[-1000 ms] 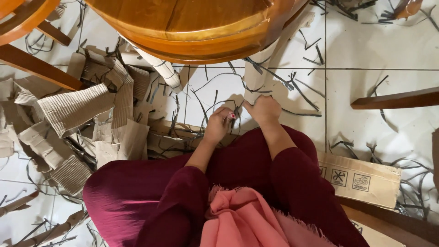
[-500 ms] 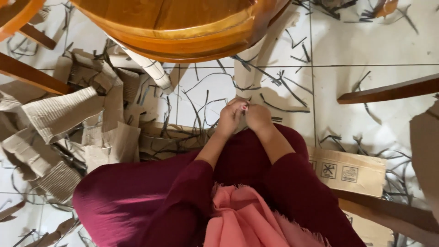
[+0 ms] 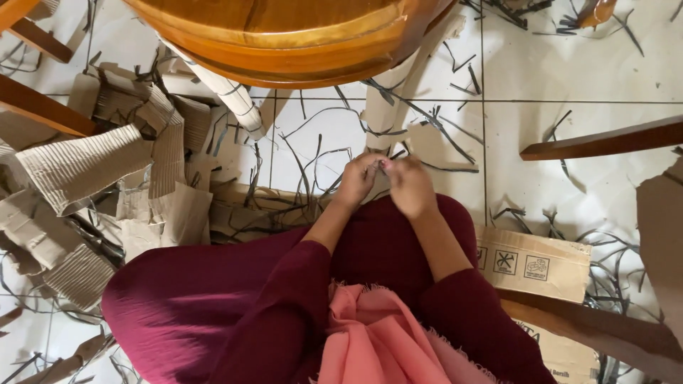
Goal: Wrapping a wooden chair leg with thin protective or decorative strips of material.
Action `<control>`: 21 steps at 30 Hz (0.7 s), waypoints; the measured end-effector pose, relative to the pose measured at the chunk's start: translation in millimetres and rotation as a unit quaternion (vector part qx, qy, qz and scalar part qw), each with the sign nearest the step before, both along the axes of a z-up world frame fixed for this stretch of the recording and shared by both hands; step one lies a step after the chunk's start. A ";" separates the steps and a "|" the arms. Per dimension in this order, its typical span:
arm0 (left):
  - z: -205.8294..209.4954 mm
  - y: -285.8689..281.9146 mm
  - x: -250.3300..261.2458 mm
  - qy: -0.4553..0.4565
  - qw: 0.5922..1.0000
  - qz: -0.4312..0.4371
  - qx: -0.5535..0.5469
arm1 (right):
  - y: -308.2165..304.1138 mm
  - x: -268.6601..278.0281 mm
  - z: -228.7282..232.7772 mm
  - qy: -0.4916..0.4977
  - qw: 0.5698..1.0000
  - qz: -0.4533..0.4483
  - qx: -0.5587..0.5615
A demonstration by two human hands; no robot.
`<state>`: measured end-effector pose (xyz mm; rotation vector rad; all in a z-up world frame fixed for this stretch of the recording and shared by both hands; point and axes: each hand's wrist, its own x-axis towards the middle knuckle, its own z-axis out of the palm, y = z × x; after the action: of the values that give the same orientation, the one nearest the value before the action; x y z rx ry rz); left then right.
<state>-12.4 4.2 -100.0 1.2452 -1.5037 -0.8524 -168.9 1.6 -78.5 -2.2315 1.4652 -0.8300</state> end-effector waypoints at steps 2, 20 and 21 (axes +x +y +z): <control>4.4 1.1 1.3 0.005 1.000 0.009 0.003 | -5.3 -7.5 23.1 -0.044 0.999 -0.007 0.006; 10.6 -4.5 11.4 0.011 0.997 0.079 0.023 | -41.8 19.8 6.4 -0.128 0.989 0.040 0.065; 11.5 -6.2 16.1 0.016 0.996 0.086 0.035 | -45.4 22.6 0.4 -0.135 0.988 0.032 0.069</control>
<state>3.7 -2.0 -88.5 1.3847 -1.3300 -0.8124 -146.3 -43.8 -78.1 -1.9657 1.2757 -0.9376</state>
